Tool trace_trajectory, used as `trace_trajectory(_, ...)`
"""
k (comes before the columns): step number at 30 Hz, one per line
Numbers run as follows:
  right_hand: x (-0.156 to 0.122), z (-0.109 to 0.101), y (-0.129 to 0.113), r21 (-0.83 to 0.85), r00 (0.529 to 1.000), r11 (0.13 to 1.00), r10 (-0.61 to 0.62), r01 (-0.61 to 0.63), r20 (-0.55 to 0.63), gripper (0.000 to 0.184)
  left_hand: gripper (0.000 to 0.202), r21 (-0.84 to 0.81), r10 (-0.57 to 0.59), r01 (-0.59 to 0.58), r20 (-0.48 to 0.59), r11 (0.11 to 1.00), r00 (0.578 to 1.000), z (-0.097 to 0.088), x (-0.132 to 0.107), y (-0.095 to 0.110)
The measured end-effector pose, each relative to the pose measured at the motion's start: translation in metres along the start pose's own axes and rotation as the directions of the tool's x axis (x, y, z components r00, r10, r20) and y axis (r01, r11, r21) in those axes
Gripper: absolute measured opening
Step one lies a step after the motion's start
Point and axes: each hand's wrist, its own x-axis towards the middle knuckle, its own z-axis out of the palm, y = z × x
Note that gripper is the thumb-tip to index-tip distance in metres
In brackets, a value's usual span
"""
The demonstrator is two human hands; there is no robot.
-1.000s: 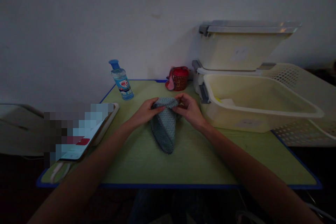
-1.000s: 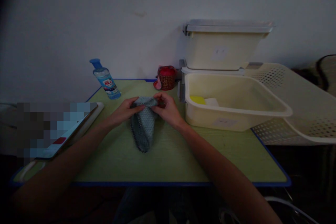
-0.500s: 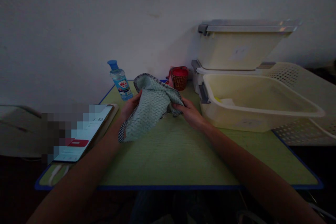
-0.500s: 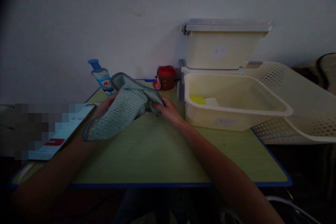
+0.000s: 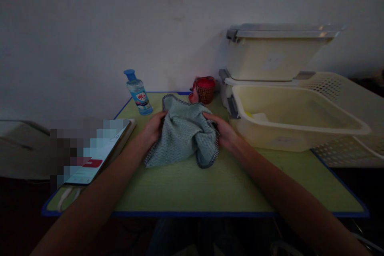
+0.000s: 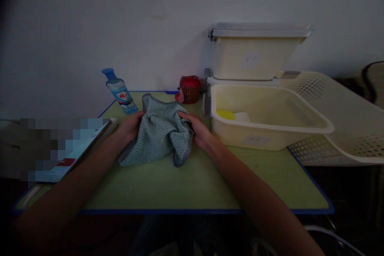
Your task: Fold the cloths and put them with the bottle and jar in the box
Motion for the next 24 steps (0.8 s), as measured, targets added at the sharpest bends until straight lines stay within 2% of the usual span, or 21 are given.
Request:
trace_trajectory(4,-0.002,0.006,0.001,-0.22,0.997,0.973,-0.06,0.07,0.055,0.017,0.026,0.08,0.072,-0.072,0.001,0.994,0.997,0.004,-0.001,-0.005)
trace_trajectory(7,-0.003,0.011,0.001,-0.456,0.964,0.857,-0.155,0.239,0.214,0.016,0.036,0.208,0.208,-0.211,0.038,0.955,0.977,0.005,-0.004,-0.006)
trace_trajectory(10,-0.007,0.019,-0.001,-0.656,0.917,0.643,-0.242,0.395,0.316,0.011,0.039,0.336,0.364,-0.394,0.151,0.855,0.919,0.005,-0.006,-0.003)
trace_trajectory(13,-0.021,0.032,-0.007,-0.846,0.892,0.322,-0.306,0.425,0.332,0.01,0.032,0.449,0.452,-0.536,0.289,0.715,0.844,0.006,-0.006,0.002)
trace_trajectory(15,-0.038,0.042,-0.016,-0.923,0.893,0.068,-0.286,0.38,0.346,0.01,0.019,0.54,0.493,-0.602,0.351,0.588,0.796,0.009,-0.01,0.009)
trace_trajectory(16,-0.047,0.047,-0.021,-0.932,0.892,-0.063,-0.271,0.358,0.361,0.009,0.013,0.592,0.524,-0.636,0.381,0.494,0.762,0.011,-0.014,0.014)
trace_trajectory(17,-0.058,0.052,-0.027,-0.917,0.886,-0.2,-0.254,0.345,0.389,0.009,0.008,0.642,0.558,-0.665,0.414,0.382,0.72,0.013,-0.02,0.02)
trace_trajectory(19,-0.079,0.06,-0.039,-0.848,0.874,-0.434,-0.226,0.305,0.43,0.012,0.008,0.713,0.624,-0.695,0.503,0.093,0.598,0.015,-0.036,0.037)
trace_trajectory(20,-0.089,0.062,-0.045,-0.814,0.876,-0.506,-0.208,0.284,0.435,0.014,0.009,0.731,0.646,-0.682,0.533,-0.027,0.546,0.015,-0.046,0.047)
trace_trajectory(21,-0.097,0.064,-0.051,-0.789,0.873,-0.561,-0.222,0.25,0.434,0.015,0.011,0.746,0.665,-0.657,0.547,-0.111,0.508,0.014,-0.056,0.057)
trace_trajectory(23,-0.11,0.064,-0.064,-0.753,0.856,-0.623,-0.254,0.212,0.451,0.02,0.013,0.77,0.689,-0.606,0.549,-0.199,0.472,0.01,-0.077,0.079)
trace_trajectory(24,-0.114,0.063,-0.07,-0.751,0.848,-0.633,-0.279,0.191,0.451,0.022,0.015,0.793,0.696,-0.57,0.534,-0.215,0.48,0.007,-0.085,0.088)
